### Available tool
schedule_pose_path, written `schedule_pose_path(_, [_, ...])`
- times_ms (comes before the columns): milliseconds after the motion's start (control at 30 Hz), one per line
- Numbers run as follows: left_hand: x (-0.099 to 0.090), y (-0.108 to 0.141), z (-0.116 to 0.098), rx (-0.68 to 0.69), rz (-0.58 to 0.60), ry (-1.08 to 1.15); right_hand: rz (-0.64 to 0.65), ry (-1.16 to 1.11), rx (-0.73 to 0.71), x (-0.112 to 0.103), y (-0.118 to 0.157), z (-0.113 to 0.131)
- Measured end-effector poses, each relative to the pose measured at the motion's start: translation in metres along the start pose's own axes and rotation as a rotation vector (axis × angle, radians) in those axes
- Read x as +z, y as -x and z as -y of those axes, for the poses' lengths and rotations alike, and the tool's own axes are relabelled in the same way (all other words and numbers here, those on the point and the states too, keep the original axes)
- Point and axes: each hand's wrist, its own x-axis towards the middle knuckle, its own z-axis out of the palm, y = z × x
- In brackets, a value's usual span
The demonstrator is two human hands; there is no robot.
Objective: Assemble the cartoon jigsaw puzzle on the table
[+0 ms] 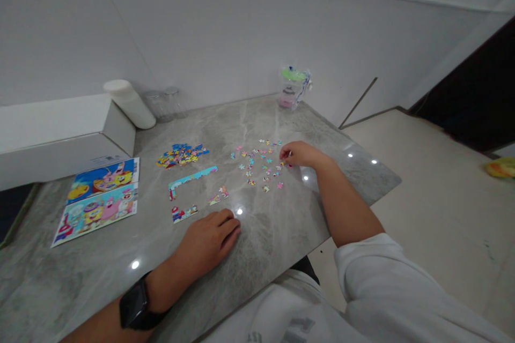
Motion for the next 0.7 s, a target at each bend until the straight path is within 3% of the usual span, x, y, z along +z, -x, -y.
schedule_pose_path(300, [0.001,0.000,0.000,-0.008,0.004,0.010,0.110,0.005,-0.138,0.007,0.001,0.014])
schedule_pose_path(700, [0.004,0.001,0.001,0.004,0.009,0.010,0.043,0.061,-0.031,0.013,-0.004,0.012])
